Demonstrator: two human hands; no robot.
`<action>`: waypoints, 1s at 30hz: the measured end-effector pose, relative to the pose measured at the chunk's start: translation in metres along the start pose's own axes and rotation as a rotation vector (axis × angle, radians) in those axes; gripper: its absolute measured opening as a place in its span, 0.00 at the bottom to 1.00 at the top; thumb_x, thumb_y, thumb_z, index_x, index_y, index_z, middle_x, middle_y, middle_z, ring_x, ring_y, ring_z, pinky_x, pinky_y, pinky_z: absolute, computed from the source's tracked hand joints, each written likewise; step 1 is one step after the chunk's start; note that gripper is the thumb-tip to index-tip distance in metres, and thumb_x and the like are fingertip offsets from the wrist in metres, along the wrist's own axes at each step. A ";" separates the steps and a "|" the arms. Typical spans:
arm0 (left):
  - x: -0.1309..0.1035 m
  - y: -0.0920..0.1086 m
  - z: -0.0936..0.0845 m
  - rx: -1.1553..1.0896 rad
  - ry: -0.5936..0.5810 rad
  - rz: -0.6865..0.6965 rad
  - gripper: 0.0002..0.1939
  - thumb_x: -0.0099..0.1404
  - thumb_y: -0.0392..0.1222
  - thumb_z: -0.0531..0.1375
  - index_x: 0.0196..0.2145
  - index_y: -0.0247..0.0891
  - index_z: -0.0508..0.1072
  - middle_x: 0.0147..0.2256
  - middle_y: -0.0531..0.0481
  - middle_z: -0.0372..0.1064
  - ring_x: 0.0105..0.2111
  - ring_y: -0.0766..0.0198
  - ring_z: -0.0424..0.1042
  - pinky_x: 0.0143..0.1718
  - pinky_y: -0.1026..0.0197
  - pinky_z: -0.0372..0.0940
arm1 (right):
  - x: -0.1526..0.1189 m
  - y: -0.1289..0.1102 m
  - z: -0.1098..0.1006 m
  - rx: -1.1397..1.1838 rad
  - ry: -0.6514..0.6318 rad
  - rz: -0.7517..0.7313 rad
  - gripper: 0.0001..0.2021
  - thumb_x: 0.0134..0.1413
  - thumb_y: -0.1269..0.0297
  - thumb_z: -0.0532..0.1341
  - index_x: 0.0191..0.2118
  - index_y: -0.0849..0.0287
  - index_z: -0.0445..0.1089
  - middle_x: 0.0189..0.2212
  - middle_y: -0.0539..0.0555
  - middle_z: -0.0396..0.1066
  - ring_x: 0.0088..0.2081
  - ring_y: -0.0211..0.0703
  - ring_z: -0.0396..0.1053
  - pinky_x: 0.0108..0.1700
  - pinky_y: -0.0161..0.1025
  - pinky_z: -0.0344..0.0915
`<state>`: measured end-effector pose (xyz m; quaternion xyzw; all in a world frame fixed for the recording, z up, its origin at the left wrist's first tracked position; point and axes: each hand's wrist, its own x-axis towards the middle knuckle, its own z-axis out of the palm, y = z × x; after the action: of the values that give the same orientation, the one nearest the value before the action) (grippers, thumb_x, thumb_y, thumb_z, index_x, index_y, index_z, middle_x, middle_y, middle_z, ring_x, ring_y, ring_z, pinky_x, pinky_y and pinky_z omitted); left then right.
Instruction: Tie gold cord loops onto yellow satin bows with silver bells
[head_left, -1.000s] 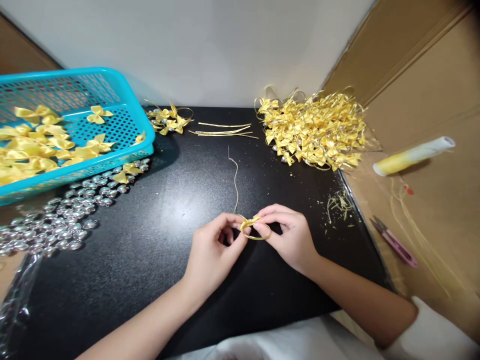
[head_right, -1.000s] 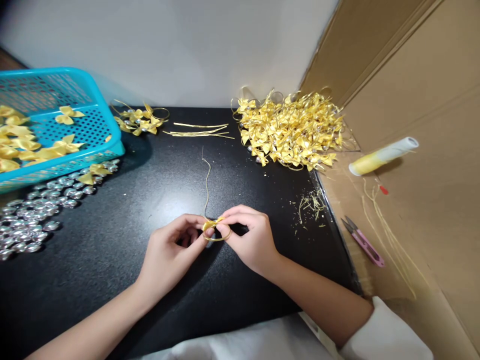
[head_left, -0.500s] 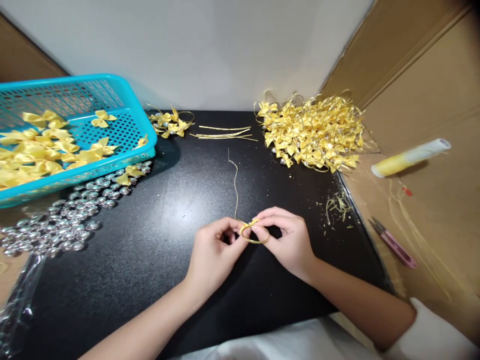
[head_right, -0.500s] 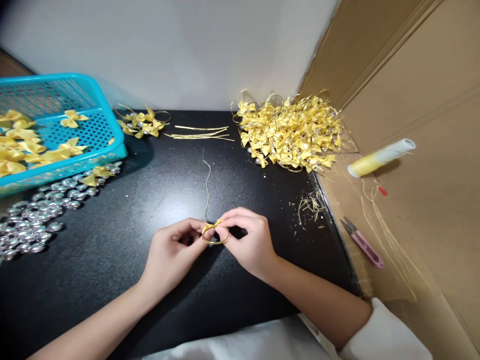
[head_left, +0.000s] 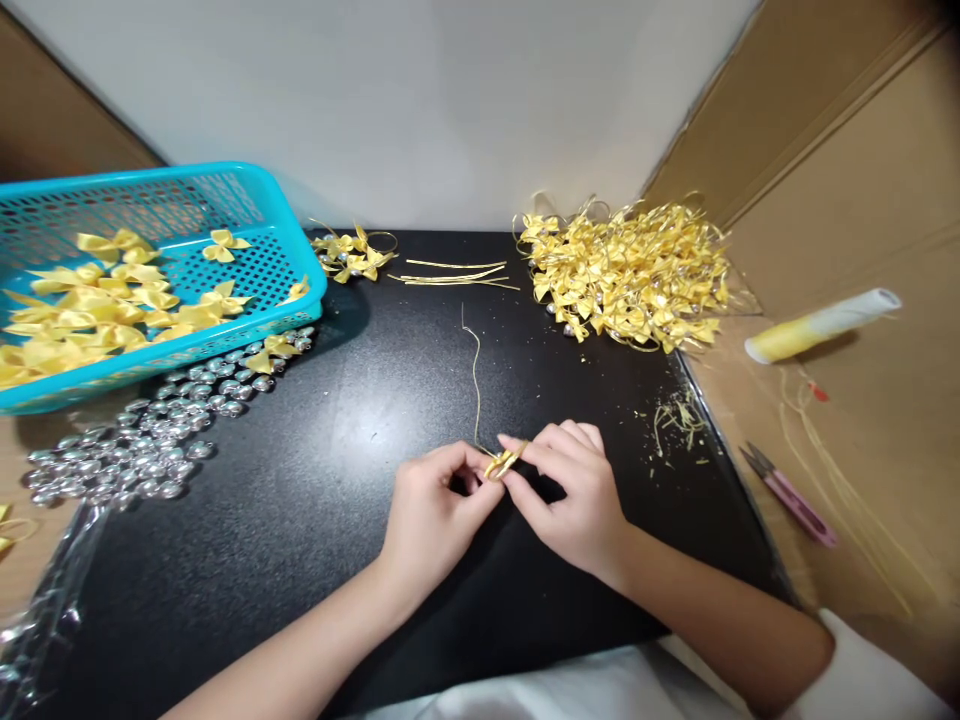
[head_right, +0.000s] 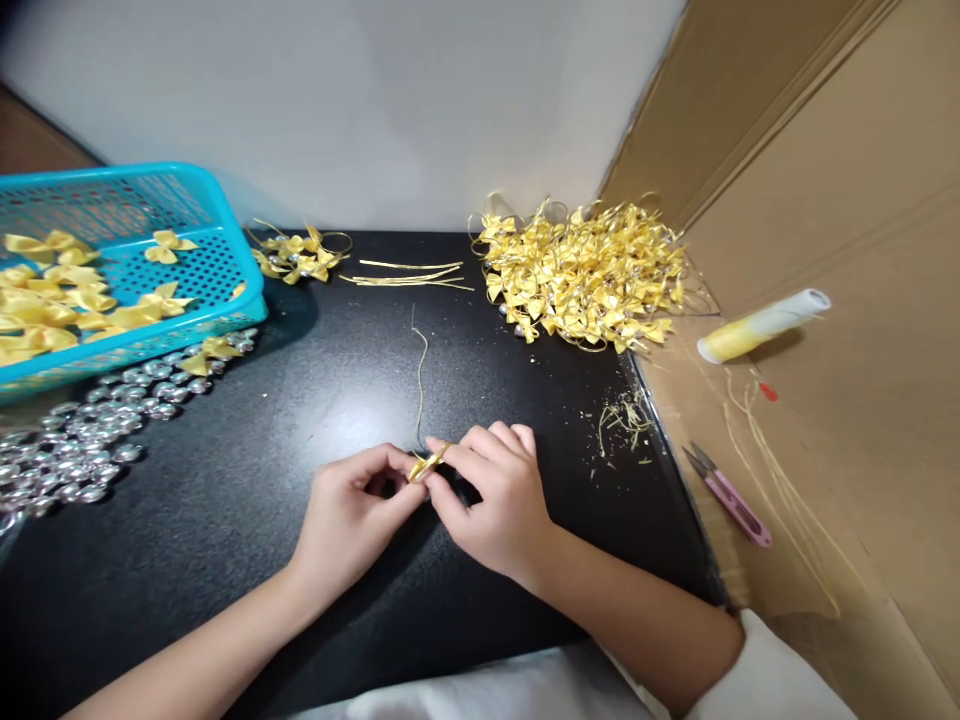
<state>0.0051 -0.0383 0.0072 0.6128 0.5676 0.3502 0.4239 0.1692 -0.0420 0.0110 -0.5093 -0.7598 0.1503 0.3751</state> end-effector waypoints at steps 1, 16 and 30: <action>0.000 0.000 0.000 0.016 -0.005 0.017 0.05 0.57 0.35 0.62 0.23 0.37 0.74 0.19 0.57 0.67 0.20 0.71 0.62 0.24 0.68 0.57 | 0.000 0.001 0.001 0.005 -0.019 0.012 0.06 0.57 0.69 0.63 0.38 0.57 0.77 0.24 0.49 0.69 0.30 0.39 0.63 0.37 0.43 0.54; 0.013 0.008 -0.010 -0.406 -0.057 -0.330 0.11 0.50 0.43 0.67 0.21 0.34 0.73 0.20 0.53 0.69 0.21 0.70 0.64 0.24 0.68 0.57 | 0.013 0.009 -0.018 0.652 -0.260 0.076 0.08 0.62 0.64 0.58 0.31 0.56 0.68 0.33 0.52 0.66 0.39 0.42 0.64 0.43 0.43 0.61; 0.038 0.007 -0.028 -0.461 -0.008 -0.393 0.10 0.46 0.44 0.68 0.22 0.33 0.76 0.20 0.51 0.71 0.21 0.69 0.65 0.22 0.68 0.57 | 0.029 0.019 -0.053 1.043 -0.056 0.006 0.12 0.60 0.56 0.61 0.27 0.54 0.65 0.21 0.49 0.58 0.30 0.42 0.59 0.37 0.43 0.60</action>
<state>-0.0129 0.0027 0.0227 0.3802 0.5792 0.3788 0.6136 0.2146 -0.0165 0.0472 -0.2526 -0.5922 0.5234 0.5582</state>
